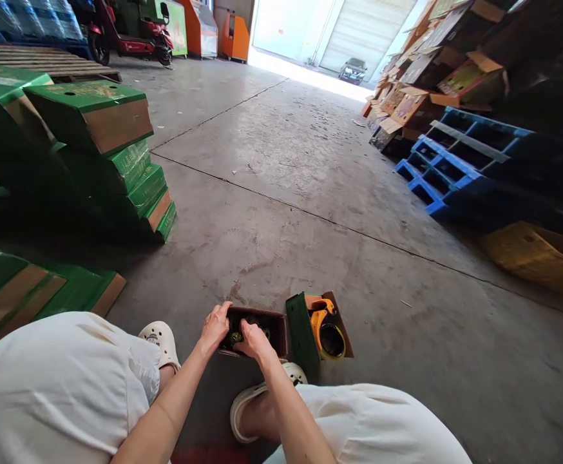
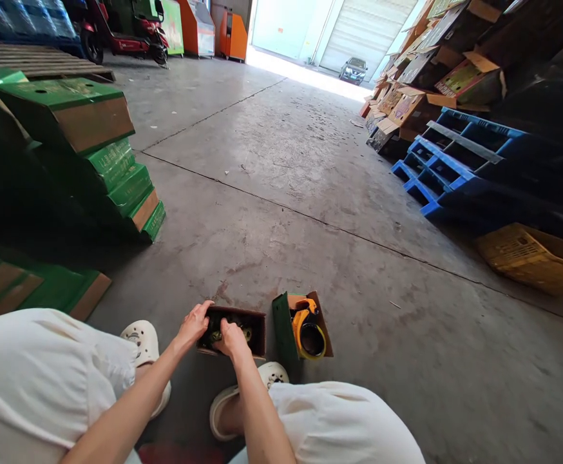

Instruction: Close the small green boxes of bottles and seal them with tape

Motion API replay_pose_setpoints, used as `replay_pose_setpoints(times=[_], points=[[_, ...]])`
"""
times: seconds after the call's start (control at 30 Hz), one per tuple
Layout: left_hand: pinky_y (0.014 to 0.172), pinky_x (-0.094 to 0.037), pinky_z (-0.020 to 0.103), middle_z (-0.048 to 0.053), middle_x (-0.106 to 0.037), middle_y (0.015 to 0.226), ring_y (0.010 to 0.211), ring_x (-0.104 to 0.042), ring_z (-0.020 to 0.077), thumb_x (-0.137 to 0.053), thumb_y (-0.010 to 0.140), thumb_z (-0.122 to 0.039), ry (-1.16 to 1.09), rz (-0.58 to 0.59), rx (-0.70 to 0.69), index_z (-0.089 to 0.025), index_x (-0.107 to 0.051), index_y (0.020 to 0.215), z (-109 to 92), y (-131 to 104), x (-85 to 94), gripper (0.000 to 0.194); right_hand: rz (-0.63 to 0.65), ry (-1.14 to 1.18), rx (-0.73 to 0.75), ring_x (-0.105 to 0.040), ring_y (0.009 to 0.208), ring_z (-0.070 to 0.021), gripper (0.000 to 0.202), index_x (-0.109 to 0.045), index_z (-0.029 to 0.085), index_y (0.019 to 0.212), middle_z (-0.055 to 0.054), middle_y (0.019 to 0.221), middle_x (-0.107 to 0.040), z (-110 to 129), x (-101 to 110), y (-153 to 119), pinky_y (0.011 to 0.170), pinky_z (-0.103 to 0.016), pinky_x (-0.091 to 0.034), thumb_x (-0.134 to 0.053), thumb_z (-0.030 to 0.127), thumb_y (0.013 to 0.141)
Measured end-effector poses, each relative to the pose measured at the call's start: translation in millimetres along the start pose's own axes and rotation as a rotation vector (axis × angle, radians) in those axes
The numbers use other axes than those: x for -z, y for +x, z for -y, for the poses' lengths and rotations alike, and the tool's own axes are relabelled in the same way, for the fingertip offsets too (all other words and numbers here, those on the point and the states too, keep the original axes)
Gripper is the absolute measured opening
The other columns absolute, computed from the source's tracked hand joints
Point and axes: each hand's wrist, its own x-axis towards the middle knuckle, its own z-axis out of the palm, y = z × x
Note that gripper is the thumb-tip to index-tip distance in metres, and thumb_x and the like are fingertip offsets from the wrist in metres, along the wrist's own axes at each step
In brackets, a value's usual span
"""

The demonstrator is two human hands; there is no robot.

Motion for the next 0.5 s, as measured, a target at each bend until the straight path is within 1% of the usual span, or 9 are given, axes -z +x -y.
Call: replay_pose_setpoints(times=[0.07,0.17,0.23,0.3,0.33,0.4,0.47,0.5], points=[[0.102,-0.049,0.030,0.012,-0.067,0.135,0.125,-0.066,0.0234,-0.045,0.098,-0.008,0.003,-0.006,-0.001,-0.024,-0.052,0.151,0,-1,-1.9,0.056,0.007,0.001,-0.008,-0.072,0.121,-0.0320,0.067,-0.058,0.019,0.142,-0.018,0.128,-0.075,4,-4,1,0.090,-0.030,-0.051,-0.086,0.027,0.082],[0.105,-0.049,0.033,0.014,-0.067,0.135,0.125,-0.067,0.0253,-0.048,0.100,-0.013,-0.034,-0.009,0.009,-0.023,-0.052,0.152,2,0,-5.4,0.054,0.001,0.013,-0.048,-0.071,0.124,-0.0354,0.077,-0.053,0.016,0.148,-0.023,0.131,-0.073,11,-10,-2,0.092,-0.033,-0.052,-0.087,0.025,0.080],[0.108,-0.049,0.034,0.014,-0.067,0.139,0.130,-0.064,0.0267,-0.053,0.101,-0.022,-0.164,0.008,0.019,-0.022,-0.051,0.155,6,4,-6.0,0.053,-0.007,0.030,-0.070,-0.069,0.127,-0.0368,0.080,-0.049,0.013,0.152,-0.026,0.134,-0.071,15,-13,-5,0.095,-0.035,-0.052,-0.084,0.021,0.081],[0.109,-0.050,0.034,0.015,-0.064,0.146,0.137,-0.060,0.0269,-0.054,0.103,-0.029,-0.366,0.032,0.049,-0.021,-0.049,0.157,13,9,-4.6,0.055,-0.014,0.060,-0.080,-0.069,0.127,-0.0371,0.080,-0.046,0.010,0.155,-0.029,0.135,-0.069,17,-15,-9,0.096,-0.036,-0.052,-0.080,0.022,0.084],[0.107,-0.052,0.033,0.015,-0.062,0.149,0.139,-0.059,0.0262,-0.051,0.104,-0.029,-0.463,0.047,0.073,-0.020,-0.047,0.159,18,11,-3.9,0.057,-0.015,0.080,-0.081,-0.070,0.126,-0.0367,0.077,-0.046,0.009,0.155,-0.029,0.135,-0.070,17,-15,-10,0.096,-0.036,-0.052,-0.078,0.024,0.086],[0.098,-0.057,0.031,0.016,-0.058,0.155,0.135,-0.062,0.0244,-0.050,0.101,-0.023,-0.642,0.109,0.134,-0.020,-0.038,0.165,28,14,-4.4,0.065,-0.012,0.129,-0.073,-0.073,0.120,-0.0339,0.067,-0.051,0.010,0.152,-0.026,0.131,-0.073,13,-14,-14,0.091,-0.034,-0.053,-0.073,0.028,0.091],[0.089,-0.060,0.028,0.017,-0.054,0.159,0.125,-0.068,0.0238,-0.060,0.092,-0.016,-0.779,0.185,0.165,-0.022,-0.029,0.169,37,14,-10.4,0.083,-0.005,0.186,-0.053,-0.075,0.112,-0.0290,0.051,-0.063,0.015,0.140,-0.018,0.124,-0.078,6,-7,-16,0.085,-0.029,-0.052,-0.072,0.030,0.092],[0.087,-0.060,0.027,0.017,-0.053,0.159,0.123,-0.070,0.0241,-0.067,0.086,-0.012,-0.839,0.207,0.166,-0.022,-0.028,0.169,41,14,-15.8,0.093,-0.006,0.214,-0.042,-0.076,0.107,-0.0266,0.041,-0.070,0.017,0.131,-0.014,0.118,-0.080,1,0,-16,0.081,-0.027,-0.052,-0.072,0.031,0.091]])
